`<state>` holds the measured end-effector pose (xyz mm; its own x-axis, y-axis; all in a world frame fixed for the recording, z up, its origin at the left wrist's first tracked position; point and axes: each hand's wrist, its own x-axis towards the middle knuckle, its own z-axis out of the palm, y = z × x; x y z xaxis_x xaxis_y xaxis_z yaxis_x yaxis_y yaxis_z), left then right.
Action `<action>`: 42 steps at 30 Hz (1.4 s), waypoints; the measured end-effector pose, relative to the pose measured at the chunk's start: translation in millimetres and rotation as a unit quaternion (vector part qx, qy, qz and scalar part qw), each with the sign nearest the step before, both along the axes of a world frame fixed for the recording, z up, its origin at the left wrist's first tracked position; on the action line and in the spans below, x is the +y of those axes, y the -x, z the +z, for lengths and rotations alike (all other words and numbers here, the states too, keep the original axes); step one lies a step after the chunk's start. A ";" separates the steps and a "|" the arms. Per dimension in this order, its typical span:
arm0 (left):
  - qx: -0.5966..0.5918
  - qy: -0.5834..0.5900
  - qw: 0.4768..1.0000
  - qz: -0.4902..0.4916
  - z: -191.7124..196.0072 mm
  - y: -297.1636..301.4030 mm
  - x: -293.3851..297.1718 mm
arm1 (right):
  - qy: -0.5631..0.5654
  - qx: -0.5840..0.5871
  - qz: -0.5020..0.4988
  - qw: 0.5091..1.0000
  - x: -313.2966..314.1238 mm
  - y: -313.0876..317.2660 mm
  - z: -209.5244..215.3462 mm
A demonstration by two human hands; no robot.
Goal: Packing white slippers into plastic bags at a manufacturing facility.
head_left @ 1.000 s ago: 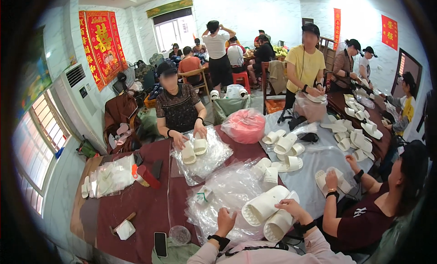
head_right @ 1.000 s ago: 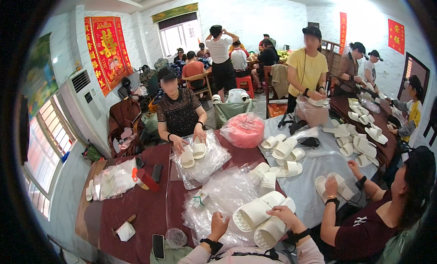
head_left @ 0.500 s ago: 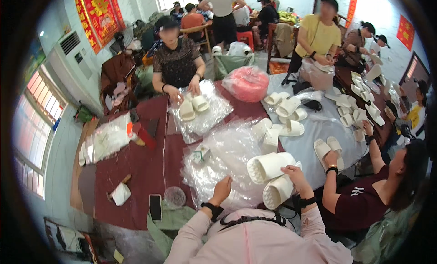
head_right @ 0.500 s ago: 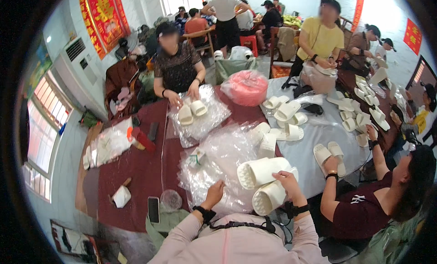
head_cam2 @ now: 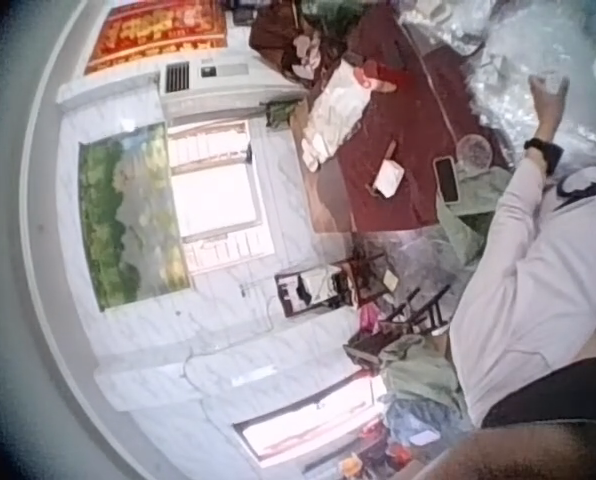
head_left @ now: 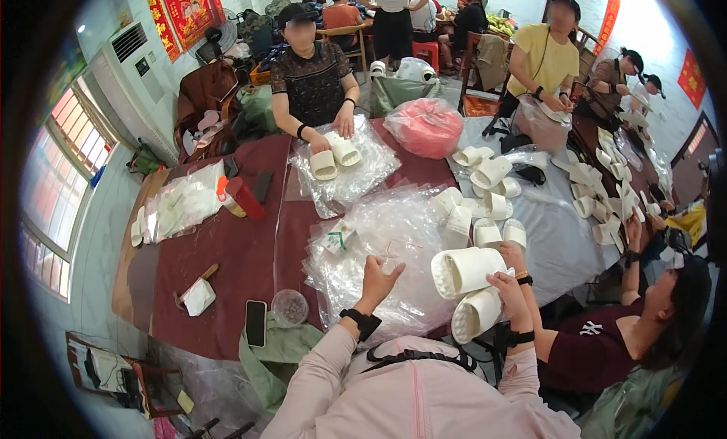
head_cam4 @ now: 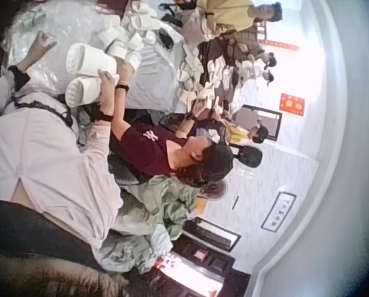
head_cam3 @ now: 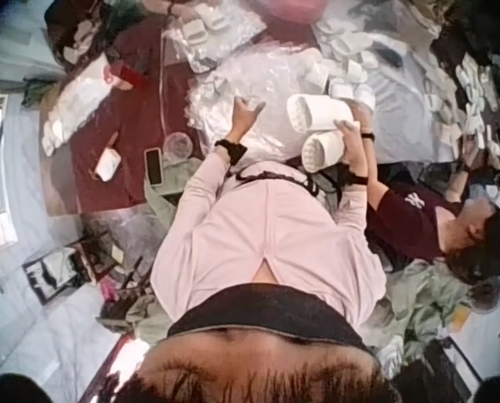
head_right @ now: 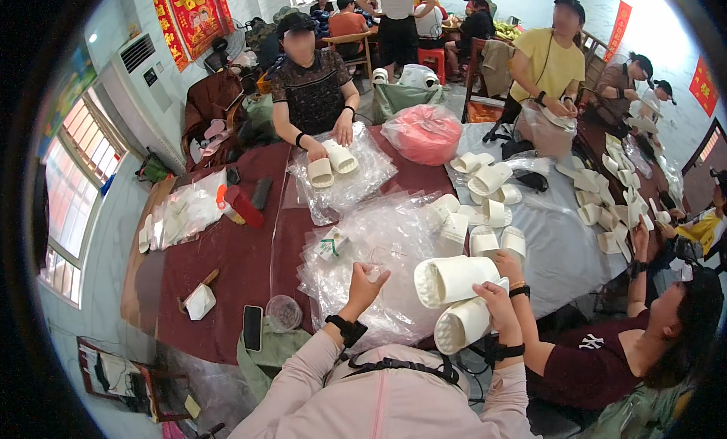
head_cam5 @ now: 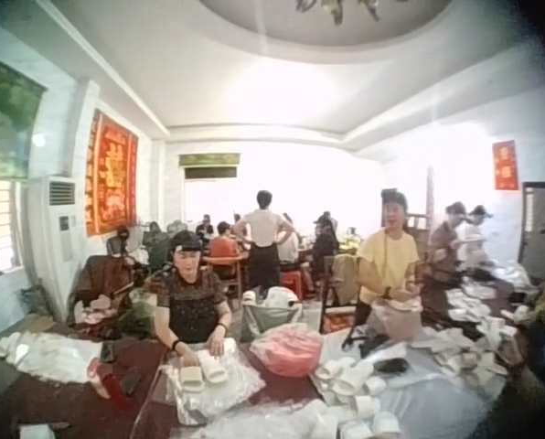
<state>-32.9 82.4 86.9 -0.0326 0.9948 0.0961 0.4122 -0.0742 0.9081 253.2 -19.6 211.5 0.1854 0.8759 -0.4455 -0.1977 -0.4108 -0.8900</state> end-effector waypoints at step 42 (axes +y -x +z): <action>0.287 -0.032 0.924 -0.249 37.6 -52.0 -40.4 | 0.022 0.187 -0.151 0.970 24.9 67.5 -99.5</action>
